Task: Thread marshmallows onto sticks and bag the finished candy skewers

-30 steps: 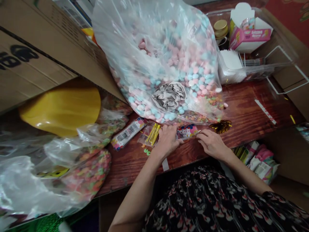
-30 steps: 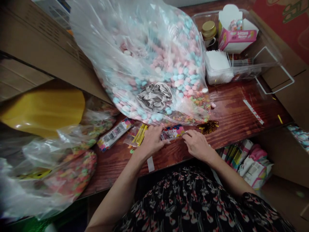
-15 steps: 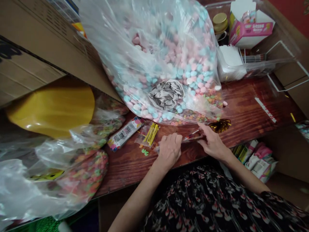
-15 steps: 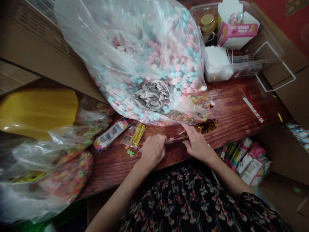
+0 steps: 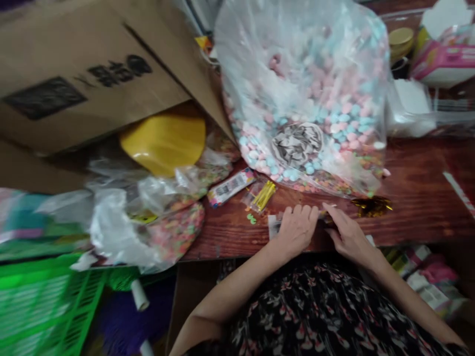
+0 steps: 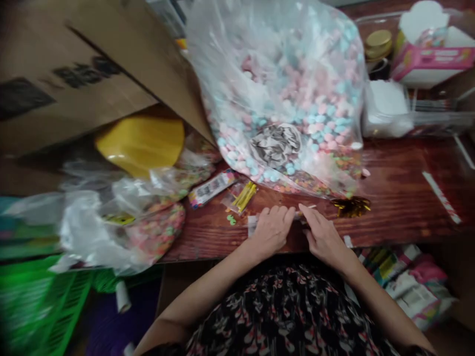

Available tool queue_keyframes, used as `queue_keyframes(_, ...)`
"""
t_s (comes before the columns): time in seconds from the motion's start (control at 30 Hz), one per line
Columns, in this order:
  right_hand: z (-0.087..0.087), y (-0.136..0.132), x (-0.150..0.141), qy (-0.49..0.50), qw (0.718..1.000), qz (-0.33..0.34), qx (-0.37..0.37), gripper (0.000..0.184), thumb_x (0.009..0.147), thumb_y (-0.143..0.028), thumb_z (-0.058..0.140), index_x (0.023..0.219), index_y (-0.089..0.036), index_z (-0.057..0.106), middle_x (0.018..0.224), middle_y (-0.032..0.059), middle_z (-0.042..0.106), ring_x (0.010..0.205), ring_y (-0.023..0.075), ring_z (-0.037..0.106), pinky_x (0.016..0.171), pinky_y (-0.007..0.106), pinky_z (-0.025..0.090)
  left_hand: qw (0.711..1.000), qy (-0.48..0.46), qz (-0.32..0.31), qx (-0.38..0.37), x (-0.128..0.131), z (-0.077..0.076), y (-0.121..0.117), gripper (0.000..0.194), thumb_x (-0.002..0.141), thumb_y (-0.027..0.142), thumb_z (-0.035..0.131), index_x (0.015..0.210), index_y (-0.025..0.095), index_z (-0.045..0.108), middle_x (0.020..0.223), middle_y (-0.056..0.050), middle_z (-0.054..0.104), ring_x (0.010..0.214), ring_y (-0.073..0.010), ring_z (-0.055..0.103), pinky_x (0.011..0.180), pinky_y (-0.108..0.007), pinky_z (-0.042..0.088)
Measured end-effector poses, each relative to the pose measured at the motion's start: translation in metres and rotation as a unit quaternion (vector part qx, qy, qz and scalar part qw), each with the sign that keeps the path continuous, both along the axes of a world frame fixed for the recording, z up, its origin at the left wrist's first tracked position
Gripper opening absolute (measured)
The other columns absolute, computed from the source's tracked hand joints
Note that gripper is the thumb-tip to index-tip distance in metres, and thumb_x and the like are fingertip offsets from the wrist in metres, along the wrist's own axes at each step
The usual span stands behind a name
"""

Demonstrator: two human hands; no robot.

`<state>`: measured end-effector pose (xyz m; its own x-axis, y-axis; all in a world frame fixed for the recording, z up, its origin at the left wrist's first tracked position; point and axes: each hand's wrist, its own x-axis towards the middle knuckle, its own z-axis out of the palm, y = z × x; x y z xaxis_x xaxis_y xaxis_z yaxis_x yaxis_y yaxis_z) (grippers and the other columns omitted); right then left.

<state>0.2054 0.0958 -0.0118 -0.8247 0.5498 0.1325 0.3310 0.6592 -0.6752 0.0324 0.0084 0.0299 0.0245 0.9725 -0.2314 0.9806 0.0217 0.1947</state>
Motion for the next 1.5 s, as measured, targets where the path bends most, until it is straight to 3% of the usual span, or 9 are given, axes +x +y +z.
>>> queue_keyframes(0.17,0.002,-0.001,-0.004,0.060,0.998,-0.029,0.018,0.064,0.092,-0.016,0.053,0.152,-0.023,0.032,0.129,0.0138,0.060,0.112,0.0265,0.064,0.096,0.046,0.056,0.993,-0.102,0.056,-0.026,-0.034,0.016,-0.005,0.033,0.079,0.008,0.049,0.110,0.016,0.057,0.109,-0.012,0.062,0.101,-0.0250,0.057,0.085,-0.038,0.047)
queue_keyframes(0.37,0.004,0.013,0.017,0.062,0.992,-0.078,0.073,0.051,0.092,-0.018,0.055,0.142,-0.025,0.048,0.122,0.0119,0.064,0.092,0.0221,0.068,0.086,0.040,0.059,0.959,-0.150,0.238,0.014,-0.170,0.046,-0.032,0.039,0.077,0.017,0.054,0.115,0.020,0.063,0.098,-0.002,0.070,0.090,-0.0198,0.063,0.087,-0.033,0.049)
queue_keyframes(0.47,-0.002,0.010,0.019,0.050,0.991,-0.077,0.095,0.044,0.093,-0.019,0.055,0.137,-0.024,0.053,0.125,0.0124,0.063,0.102,0.0244,0.068,0.091,0.042,0.058,0.952,-0.103,0.287,-0.029,-0.228,0.043,-0.029,0.047,0.069,0.018,0.060,0.116,0.018,0.063,0.103,-0.003,0.071,0.097,-0.0229,0.064,0.091,-0.033,0.049)
queue_keyframes(0.57,-0.007,0.002,0.015,0.047,0.992,-0.061,0.102,0.044,0.093,-0.018,0.054,0.137,-0.025,0.053,0.125,0.0129,0.062,0.109,0.0258,0.066,0.093,0.043,0.058,0.946,-0.052,0.311,-0.073,-0.253,0.031,-0.023,0.062,0.066,0.020,0.064,0.128,0.014,0.057,0.116,-0.008,0.069,0.109,-0.0280,0.063,0.095,-0.035,0.048)
queue_keyframes(0.83,-0.007,-0.006,0.012,0.034,0.994,-0.055,0.093,0.046,0.092,-0.013,0.052,0.137,-0.026,0.051,0.129,0.0125,0.059,0.116,0.0255,0.062,0.096,0.044,0.057,0.961,0.151,0.226,0.048,-0.218,0.030,-0.036,0.060,0.081,0.022,0.052,0.140,0.013,0.044,0.125,-0.019,0.057,0.118,-0.0353,0.052,0.098,-0.047,0.046)
queue_keyframes(0.97,0.003,0.002,0.012,0.047,0.991,-0.057,0.108,0.043,0.092,-0.010,0.049,0.133,-0.023,0.053,0.129,0.0133,0.059,0.116,0.0238,0.062,0.094,0.041,0.057,0.966,0.189,0.172,0.040,-0.221,0.025,-0.047,0.030,0.085,0.022,0.047,0.108,0.023,0.066,0.117,-0.014,0.060,0.115,-0.0371,0.050,0.092,-0.050,0.047)
queue_keyframes(1.1,0.036,0.027,0.002,0.053,0.987,-0.034,0.151,0.039,0.092,-0.008,0.047,0.128,-0.019,0.056,0.128,0.0151,0.059,0.116,0.0232,0.060,0.095,0.039,0.056,0.968,0.188,0.137,0.093,-0.220,0.030,-0.034,0.025,0.084,0.019,0.046,0.096,0.025,0.068,0.120,-0.010,0.060,0.118,-0.0364,0.048,0.096,-0.052,0.044)
queue_keyframes(1.3,0.100,0.091,-0.102,-0.081,0.963,0.045,0.252,0.039,0.091,-0.010,0.046,0.127,-0.018,0.058,0.132,0.0174,0.055,0.111,0.0302,0.058,0.088,0.044,0.051,0.989,0.070,-0.001,0.132,-0.141,0.054,0.043,0.028,0.083,0.013,0.047,0.101,0.021,0.067,0.111,-0.014,0.064,0.109,-0.0304,0.054,0.097,-0.047,0.045)
queue_keyframes(1.5,0.082,0.142,-0.193,-0.203,0.950,0.022,0.235,0.033,0.089,-0.024,0.052,0.118,-0.014,0.063,0.115,0.0209,0.061,0.102,0.0329,0.061,0.080,0.039,0.048,0.986,-0.054,0.074,0.137,-0.086,0.032,0.062,0.044,0.088,0.017,0.045,0.131,0.018,0.054,0.116,-0.014,0.064,0.111,-0.0265,0.058,0.095,-0.041,0.048)
